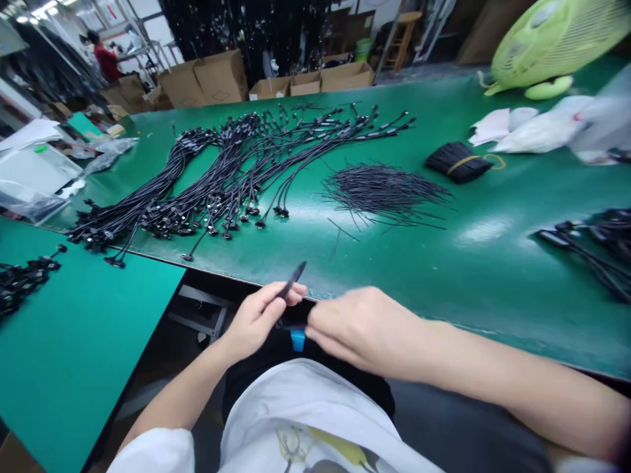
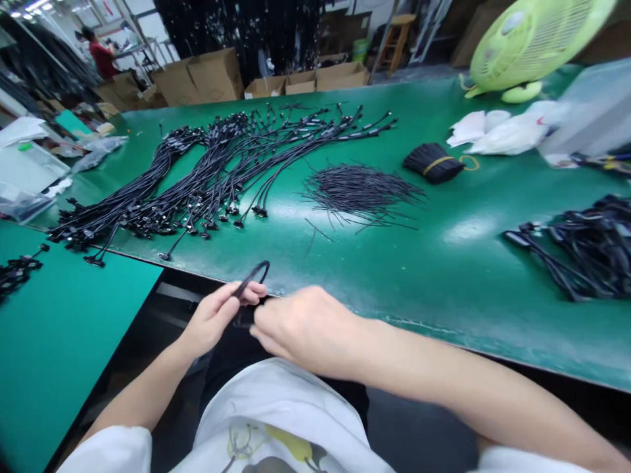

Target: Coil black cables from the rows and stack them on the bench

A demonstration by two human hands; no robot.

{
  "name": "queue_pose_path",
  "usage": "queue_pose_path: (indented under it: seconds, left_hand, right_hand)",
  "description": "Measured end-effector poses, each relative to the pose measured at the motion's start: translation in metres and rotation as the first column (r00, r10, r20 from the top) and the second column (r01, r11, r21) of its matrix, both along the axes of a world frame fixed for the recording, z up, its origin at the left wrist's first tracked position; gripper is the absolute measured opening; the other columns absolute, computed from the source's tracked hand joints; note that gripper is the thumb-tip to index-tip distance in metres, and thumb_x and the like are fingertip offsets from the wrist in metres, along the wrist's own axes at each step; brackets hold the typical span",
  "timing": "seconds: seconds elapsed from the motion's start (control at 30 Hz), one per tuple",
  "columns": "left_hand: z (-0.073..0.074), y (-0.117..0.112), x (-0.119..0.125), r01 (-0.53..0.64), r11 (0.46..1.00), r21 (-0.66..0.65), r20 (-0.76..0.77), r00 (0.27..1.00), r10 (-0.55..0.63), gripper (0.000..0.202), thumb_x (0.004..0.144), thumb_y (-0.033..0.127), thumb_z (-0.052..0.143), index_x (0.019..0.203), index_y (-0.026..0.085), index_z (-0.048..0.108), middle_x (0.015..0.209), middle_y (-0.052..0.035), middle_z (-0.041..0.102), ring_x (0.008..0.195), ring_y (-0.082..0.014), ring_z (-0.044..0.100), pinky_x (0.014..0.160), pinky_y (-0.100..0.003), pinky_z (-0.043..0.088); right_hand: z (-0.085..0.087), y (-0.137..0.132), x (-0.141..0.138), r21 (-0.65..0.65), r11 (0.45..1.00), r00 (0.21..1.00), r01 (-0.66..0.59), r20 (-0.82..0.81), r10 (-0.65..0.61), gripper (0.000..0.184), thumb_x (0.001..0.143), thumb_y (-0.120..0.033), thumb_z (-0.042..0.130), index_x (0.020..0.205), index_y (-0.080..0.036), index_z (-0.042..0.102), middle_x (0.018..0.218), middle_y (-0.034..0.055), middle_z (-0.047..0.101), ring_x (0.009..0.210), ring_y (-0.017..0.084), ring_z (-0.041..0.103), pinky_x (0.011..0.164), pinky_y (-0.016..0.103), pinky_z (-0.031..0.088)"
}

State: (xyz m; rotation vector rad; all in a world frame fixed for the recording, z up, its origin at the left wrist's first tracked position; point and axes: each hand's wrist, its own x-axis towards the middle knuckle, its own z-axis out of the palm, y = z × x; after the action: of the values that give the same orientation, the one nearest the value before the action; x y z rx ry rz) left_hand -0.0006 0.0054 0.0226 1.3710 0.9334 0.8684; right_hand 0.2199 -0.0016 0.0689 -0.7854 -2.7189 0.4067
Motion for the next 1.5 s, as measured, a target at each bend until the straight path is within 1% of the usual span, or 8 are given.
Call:
queue_pose_path:
  seconds: [0.17,0.3,0.53,0.67,0.87,1.1,1.37,1.5]
  left_hand:
    - [-0.004,-0.009,0.001,0.092,0.991,-0.097,0.115,0.990,-0.080,0.023,0.093,0.037,0.055,0.088,0.015,0.060,0.072,-0.0022,0.064,0.051,-0.0087,0.052,0.061,-0.025,0.043]
    - [-0.013,-0.002,0.011,0.060,0.977,-0.203,0.284,0.959,0.000,0.031,0.091,0.042,0.055,0.077,0.015,0.057,0.074,-0.0039,0.062,0.060,-0.0117,0.056,0.070,-0.029,0.045]
    - [-0.049,-0.016,0.033,0.008,0.920,-0.392,0.285,0.952,0.114,0.048,0.091,0.058,0.046,0.065,0.018,0.041,0.061,0.0026,0.044,0.056,-0.0096,0.040,0.082,-0.034,0.044]
    - [-0.069,-0.024,0.026,0.132,0.917,-0.376,0.068,0.991,-0.115,0.044,0.085,0.060,0.055,0.081,0.016,0.054,0.069,0.0002,0.052,0.067,-0.0129,0.047,0.078,-0.033,0.043]
    - [-0.068,-0.026,0.020,0.331,0.804,-0.494,0.217,0.942,-0.255,0.049,0.078,0.057,0.067,0.098,0.013,0.063,0.097,-0.0084,0.063,0.098,-0.0221,0.056,0.099,-0.042,0.038]
    - [-0.047,-0.033,0.025,0.396,0.779,-0.486,0.401,0.893,-0.204,0.053,0.086,0.063,0.051,0.096,0.012,0.059,0.069,-0.0018,0.052,0.068,-0.0141,0.053,0.082,-0.038,0.047]
    - [-0.048,-0.034,0.046,0.355,0.701,-0.618,0.483,0.875,-0.018,0.040,0.080,0.053,0.064,0.083,0.015,0.053,0.067,0.0019,0.046,0.061,-0.0109,0.047,0.075,-0.035,0.046]
    - [-0.050,-0.029,0.046,0.424,0.708,-0.565,0.538,0.840,-0.074,0.044,0.078,0.058,0.062,0.081,0.015,0.055,0.062,0.0033,0.042,0.056,-0.0099,0.042,0.071,-0.035,0.046]
  right_hand:
    - [-0.021,0.032,-0.003,-0.130,0.955,0.874,0.267,-0.385,-0.297,0.023,0.091,-0.041,0.056,0.093,-0.018,0.061,0.088,0.0057,0.065,0.079,0.015,0.058,0.069,0.024,0.042]
    - [-0.053,0.037,-0.017,-0.479,0.820,0.665,0.314,-0.505,-0.550,0.017,0.091,-0.034,0.051,0.093,-0.019,0.059,0.086,0.0034,0.062,0.077,0.015,0.056,0.071,0.026,0.045]
    - [-0.072,0.025,-0.048,-0.901,0.343,0.349,-0.266,-0.422,-0.837,0.023,0.081,-0.039,0.062,0.085,-0.019,0.052,0.079,0.0004,0.057,0.069,0.010,0.055,0.061,0.020,0.045]
    - [-0.076,0.013,-0.059,-0.916,0.153,0.441,-0.370,-0.319,-0.839,0.034,0.087,-0.055,0.054,0.093,-0.022,0.046,0.083,0.0014,0.059,0.061,0.012,0.057,0.040,0.018,0.040]
    - [-0.081,0.009,-0.066,-0.819,0.318,0.376,-0.478,-0.518,-0.768,0.040,0.089,-0.061,0.051,0.104,-0.024,0.044,0.072,-0.0059,0.048,0.048,0.003,0.040,0.041,0.013,0.031]
    - [-0.077,0.025,-0.049,-0.824,0.250,0.529,-0.509,-0.528,-0.665,0.049,0.084,-0.067,0.054,0.088,-0.018,0.048,0.076,-0.0028,0.049,0.056,0.006,0.052,0.044,0.016,0.041]
    - [-0.082,0.026,-0.053,-0.817,0.415,0.435,-0.401,-0.568,-0.699,0.045,0.090,-0.059,0.049,0.075,-0.018,0.042,0.057,-0.0099,0.035,0.043,0.003,0.040,0.062,0.026,0.055]
    - [-0.077,0.027,-0.047,-0.804,0.407,0.462,-0.434,-0.586,-0.665,0.045,0.090,-0.060,0.049,0.075,-0.018,0.042,0.058,-0.0095,0.037,0.045,0.005,0.045,0.063,0.030,0.056]
